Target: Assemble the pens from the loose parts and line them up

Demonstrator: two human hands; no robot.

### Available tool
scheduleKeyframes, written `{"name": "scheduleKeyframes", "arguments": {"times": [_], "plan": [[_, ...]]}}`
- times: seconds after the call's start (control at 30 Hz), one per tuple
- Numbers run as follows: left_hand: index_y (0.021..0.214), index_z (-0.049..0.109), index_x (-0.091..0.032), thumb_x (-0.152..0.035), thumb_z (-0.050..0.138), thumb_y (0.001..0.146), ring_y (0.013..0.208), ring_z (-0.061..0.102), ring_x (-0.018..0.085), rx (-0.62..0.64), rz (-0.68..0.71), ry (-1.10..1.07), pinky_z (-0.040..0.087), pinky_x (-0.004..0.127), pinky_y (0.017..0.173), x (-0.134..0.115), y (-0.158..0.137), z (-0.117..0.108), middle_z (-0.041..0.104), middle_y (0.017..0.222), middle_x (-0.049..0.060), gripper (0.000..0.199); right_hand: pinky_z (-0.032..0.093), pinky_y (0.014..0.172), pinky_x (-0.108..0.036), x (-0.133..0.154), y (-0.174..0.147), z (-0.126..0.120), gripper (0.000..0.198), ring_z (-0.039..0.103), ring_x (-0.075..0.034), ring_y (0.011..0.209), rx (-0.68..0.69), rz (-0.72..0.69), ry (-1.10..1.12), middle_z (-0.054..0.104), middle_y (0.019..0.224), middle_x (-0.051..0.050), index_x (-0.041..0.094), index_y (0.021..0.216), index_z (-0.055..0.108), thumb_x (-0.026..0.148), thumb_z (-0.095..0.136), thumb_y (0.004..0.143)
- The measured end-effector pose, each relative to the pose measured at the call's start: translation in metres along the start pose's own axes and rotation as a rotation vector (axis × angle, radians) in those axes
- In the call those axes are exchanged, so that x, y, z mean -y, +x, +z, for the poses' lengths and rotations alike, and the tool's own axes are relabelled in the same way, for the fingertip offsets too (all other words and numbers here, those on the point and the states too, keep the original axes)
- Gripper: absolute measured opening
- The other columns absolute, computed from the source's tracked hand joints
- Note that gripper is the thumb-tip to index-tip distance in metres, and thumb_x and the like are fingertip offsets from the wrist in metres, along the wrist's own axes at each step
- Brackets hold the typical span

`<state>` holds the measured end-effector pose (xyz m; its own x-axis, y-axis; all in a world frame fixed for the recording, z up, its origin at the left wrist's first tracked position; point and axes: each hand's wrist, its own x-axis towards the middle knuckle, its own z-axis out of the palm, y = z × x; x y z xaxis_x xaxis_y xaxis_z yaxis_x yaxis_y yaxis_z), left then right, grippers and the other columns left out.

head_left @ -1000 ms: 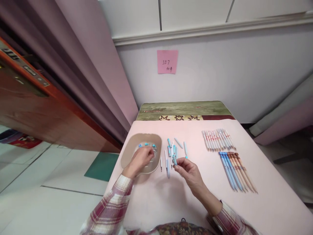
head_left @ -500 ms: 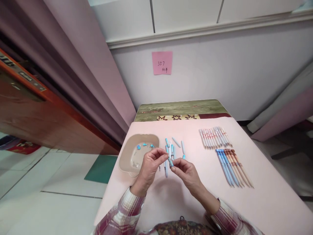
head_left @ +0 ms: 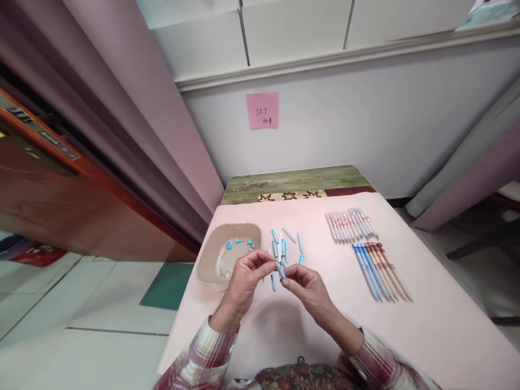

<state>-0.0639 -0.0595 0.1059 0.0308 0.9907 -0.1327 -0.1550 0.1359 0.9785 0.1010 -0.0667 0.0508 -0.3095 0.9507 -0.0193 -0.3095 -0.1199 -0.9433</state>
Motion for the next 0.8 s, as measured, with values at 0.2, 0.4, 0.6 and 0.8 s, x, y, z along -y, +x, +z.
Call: {"name": "scheduleKeyframes", "arguments": {"times": [0.2, 0.4, 0.6, 0.8], "plan": [[0.079, 0.071, -0.017, -0.024, 0.076, 0.073, 0.074, 0.059, 0.012, 0.014, 0.010, 0.033, 0.046, 0.023, 0.074, 0.001, -0.011, 0.002, 0.067, 0.076, 0.001, 0.011, 0.045, 0.070, -0.028, -0.006, -0.010, -0.002, 0.020, 0.057, -0.015, 0.072, 0.005, -0.017, -0.027, 0.066, 0.078, -0.002, 0.019, 0.085, 0.070, 0.037, 0.074, 0.077], [0.080, 0.070, -0.016, -0.024, 0.076, 0.073, 0.076, 0.059, 0.013, 0.019, 0.005, 0.015, 0.046, 0.024, 0.075, 0.008, -0.022, 0.000, 0.067, 0.079, 0.002, 0.013, 0.044, 0.069, -0.027, -0.009, -0.021, 0.000, 0.017, 0.056, -0.014, 0.071, 0.017, -0.021, -0.031, 0.066, 0.078, -0.001, 0.019, 0.086, 0.071, 0.034, 0.073, 0.079], [0.083, 0.069, -0.015, -0.024, 0.075, 0.074, 0.075, 0.060, 0.013, 0.004, 0.030, -0.061, 0.047, 0.025, 0.074, 0.009, -0.032, 0.004, 0.066, 0.080, 0.002, 0.014, 0.045, 0.070, -0.027, -0.012, -0.028, 0.003, 0.018, 0.057, -0.014, 0.074, 0.018, -0.026, -0.009, 0.068, 0.079, -0.002, 0.019, 0.087, 0.072, 0.035, 0.074, 0.078], [0.087, 0.069, -0.014, -0.023, 0.075, 0.074, 0.080, 0.063, 0.016, 0.041, 0.001, -0.075, 0.049, 0.026, 0.074, 0.015, -0.041, 0.012, 0.070, 0.085, 0.005, 0.017, 0.048, 0.072, -0.029, -0.010, -0.036, 0.009, 0.023, 0.060, -0.016, 0.074, 0.012, 0.015, 0.013, 0.070, 0.080, -0.003, 0.020, 0.089, 0.074, 0.040, 0.073, 0.078]]}}
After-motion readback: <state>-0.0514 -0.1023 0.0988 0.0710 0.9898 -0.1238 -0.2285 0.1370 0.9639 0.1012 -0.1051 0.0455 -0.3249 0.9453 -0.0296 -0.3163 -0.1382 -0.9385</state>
